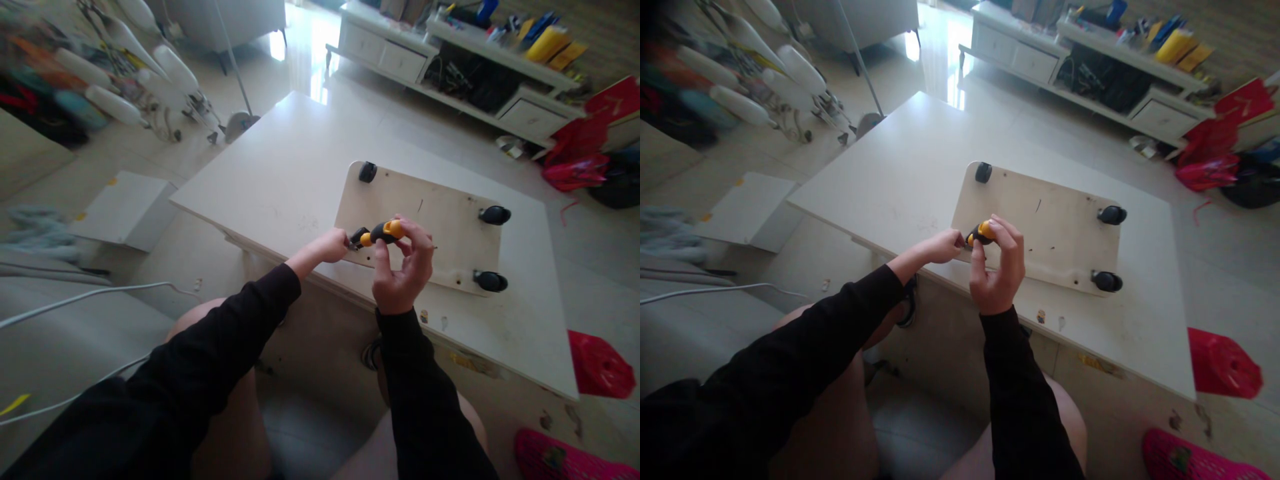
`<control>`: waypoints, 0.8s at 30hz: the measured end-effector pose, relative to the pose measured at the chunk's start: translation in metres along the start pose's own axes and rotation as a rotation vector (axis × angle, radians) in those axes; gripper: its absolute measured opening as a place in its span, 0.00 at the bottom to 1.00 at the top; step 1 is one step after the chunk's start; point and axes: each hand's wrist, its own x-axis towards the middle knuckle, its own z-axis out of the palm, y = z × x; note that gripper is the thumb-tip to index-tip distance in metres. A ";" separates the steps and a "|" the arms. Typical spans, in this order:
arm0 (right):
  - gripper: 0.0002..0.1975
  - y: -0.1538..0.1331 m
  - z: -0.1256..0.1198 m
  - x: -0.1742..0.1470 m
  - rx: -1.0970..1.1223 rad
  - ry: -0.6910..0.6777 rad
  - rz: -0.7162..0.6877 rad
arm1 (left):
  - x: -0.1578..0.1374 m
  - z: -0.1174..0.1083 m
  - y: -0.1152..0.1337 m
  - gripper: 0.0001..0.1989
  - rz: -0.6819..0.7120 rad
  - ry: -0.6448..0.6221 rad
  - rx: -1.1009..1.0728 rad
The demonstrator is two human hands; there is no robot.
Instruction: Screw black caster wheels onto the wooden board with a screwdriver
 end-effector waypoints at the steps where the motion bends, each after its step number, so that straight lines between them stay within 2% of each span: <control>1: 0.25 0.000 0.000 0.000 0.019 -0.018 0.003 | 0.001 0.000 0.000 0.08 0.000 0.003 -0.006; 3: 0.25 -0.001 -0.001 0.001 -0.010 -0.030 -0.031 | 0.001 0.001 -0.001 0.07 -0.003 0.003 -0.011; 7: 0.22 -0.002 -0.001 0.004 -0.156 0.055 -0.115 | 0.001 0.001 0.000 0.08 0.001 0.004 0.006; 13: 0.25 -0.003 -0.002 0.004 -0.115 -0.038 -0.080 | 0.000 0.001 -0.001 0.07 0.007 -0.002 -0.016; 18: 0.21 -0.002 -0.001 0.003 -0.171 0.061 -0.053 | 0.002 0.003 -0.002 0.09 0.008 0.002 -0.006; 24: 0.24 -0.001 -0.002 0.002 -0.066 -0.002 -0.028 | 0.002 0.002 -0.002 0.08 0.022 0.004 0.000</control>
